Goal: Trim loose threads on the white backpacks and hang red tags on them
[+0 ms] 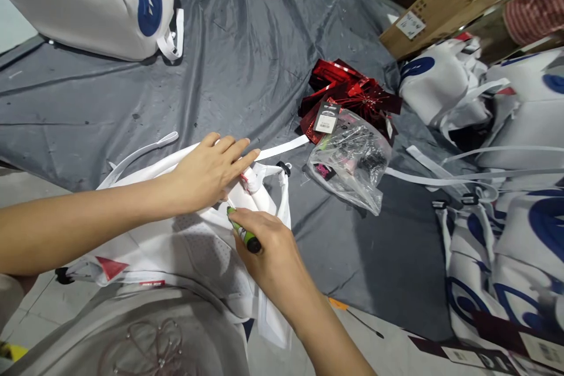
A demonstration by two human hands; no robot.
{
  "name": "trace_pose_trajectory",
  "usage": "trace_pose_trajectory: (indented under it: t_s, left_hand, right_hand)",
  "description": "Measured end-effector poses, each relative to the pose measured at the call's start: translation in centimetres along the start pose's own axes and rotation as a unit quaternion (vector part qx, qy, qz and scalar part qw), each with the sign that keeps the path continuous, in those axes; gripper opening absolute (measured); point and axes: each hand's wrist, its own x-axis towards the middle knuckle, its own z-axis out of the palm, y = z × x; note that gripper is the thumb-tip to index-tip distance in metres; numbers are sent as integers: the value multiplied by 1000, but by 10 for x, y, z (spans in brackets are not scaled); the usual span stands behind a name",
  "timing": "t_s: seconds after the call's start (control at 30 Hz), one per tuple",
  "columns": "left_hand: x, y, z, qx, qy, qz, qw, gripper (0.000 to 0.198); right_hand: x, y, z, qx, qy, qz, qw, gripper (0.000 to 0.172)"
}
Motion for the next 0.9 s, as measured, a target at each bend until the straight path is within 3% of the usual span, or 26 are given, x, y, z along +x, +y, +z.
trace_pose_trajectory:
  t_s: [0.37, 0.53, 0.9]
  left_hand:
    - [1, 0, 2, 7, 6, 0, 1000, 68]
    - [0, 0, 2, 2, 4, -4, 1000, 66]
    - [0, 0, 3, -3, 12, -5, 1000, 65]
  right_hand:
    - [0, -2, 4, -44, 43, 3, 998, 21]
    - [3, -4, 1, -63, 16, 5, 998, 20]
    - [3, -4, 3, -67, 22, -23, 997, 20]
